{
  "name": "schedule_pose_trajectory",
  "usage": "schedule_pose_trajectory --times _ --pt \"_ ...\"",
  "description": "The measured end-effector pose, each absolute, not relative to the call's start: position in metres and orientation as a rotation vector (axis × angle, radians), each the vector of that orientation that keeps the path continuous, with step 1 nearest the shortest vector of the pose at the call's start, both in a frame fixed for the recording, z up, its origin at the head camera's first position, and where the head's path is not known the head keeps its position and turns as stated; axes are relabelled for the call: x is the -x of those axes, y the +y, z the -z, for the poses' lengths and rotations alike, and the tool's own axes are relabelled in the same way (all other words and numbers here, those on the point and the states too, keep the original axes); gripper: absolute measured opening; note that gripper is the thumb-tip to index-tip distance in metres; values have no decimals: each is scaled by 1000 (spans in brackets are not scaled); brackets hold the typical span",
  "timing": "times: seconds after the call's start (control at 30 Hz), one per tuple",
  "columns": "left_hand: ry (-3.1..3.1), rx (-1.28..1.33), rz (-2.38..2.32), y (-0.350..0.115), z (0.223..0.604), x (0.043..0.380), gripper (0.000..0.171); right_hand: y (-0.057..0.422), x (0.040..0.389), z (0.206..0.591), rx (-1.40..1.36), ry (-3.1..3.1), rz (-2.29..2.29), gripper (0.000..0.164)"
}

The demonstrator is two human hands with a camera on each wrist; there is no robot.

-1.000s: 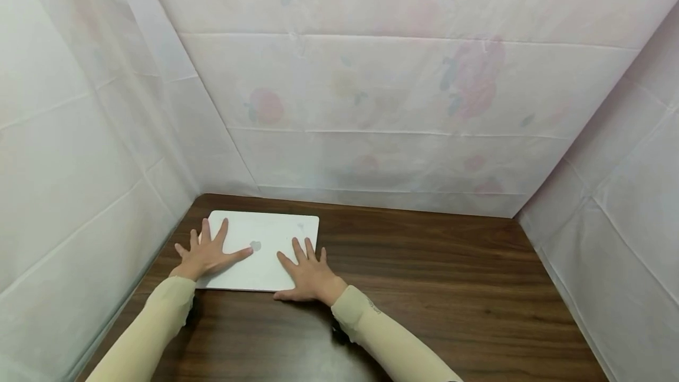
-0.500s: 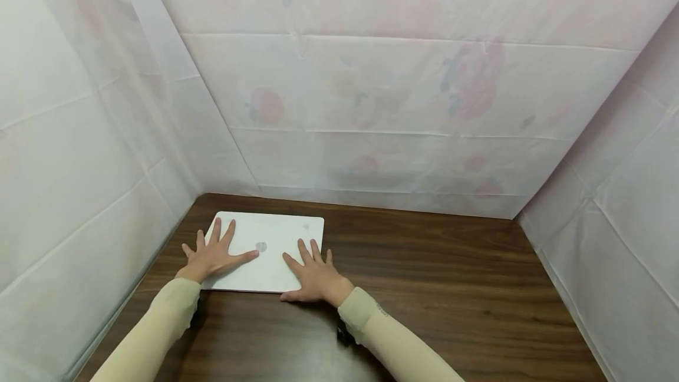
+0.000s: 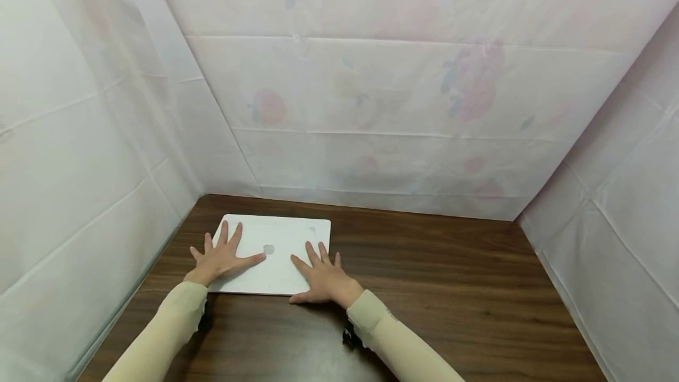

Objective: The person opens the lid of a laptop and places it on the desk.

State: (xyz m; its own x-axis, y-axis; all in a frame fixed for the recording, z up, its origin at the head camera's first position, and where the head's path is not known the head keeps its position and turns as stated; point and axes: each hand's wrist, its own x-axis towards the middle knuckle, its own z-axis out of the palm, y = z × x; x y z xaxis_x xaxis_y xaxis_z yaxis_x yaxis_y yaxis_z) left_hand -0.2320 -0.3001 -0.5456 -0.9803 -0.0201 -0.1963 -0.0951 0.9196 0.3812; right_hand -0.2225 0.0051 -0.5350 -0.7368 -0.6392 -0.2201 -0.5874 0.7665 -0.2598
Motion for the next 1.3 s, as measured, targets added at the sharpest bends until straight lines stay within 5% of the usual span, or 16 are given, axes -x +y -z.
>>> schedule_pose_trajectory --times 1.3 --pt "2857 56 -592 -251 544 228 128 53 215 536 882 2676 361 100"
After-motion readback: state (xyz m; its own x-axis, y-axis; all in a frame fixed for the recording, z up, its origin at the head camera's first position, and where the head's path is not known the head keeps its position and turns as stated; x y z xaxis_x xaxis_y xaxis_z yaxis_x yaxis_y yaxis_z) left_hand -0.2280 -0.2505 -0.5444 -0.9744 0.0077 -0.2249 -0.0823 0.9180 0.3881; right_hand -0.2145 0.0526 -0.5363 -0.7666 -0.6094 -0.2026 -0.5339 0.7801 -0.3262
